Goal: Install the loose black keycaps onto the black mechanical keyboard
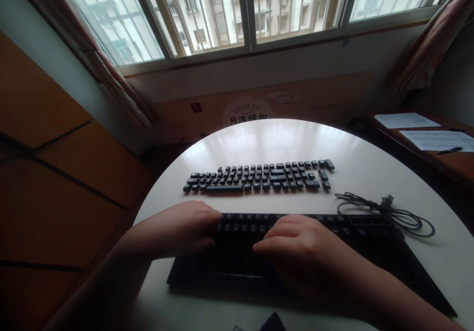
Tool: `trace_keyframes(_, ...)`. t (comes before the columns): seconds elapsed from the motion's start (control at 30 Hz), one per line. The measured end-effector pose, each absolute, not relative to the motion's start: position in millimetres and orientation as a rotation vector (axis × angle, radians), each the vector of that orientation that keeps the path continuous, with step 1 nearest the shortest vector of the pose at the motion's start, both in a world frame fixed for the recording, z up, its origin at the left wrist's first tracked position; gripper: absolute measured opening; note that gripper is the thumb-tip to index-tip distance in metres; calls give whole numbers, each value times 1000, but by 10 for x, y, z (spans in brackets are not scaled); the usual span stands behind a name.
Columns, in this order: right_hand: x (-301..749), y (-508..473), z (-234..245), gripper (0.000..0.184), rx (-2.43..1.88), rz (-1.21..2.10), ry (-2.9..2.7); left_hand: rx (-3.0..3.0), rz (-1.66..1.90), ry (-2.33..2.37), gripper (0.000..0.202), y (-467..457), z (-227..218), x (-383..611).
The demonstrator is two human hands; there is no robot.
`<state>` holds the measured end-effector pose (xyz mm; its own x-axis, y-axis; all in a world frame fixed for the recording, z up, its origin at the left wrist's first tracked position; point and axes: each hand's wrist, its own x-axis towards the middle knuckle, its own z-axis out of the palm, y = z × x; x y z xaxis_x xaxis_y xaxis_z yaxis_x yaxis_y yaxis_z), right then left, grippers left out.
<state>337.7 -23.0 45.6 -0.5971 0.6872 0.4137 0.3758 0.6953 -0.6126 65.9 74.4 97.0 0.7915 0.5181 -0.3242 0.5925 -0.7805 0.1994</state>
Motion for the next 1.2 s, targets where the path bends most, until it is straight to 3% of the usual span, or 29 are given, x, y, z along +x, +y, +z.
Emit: trace_keyframes(1.2, 3354, -228, 428, 28, -797, 641, -2274, 2743, -355, 863, 4, 719, 960, 653)
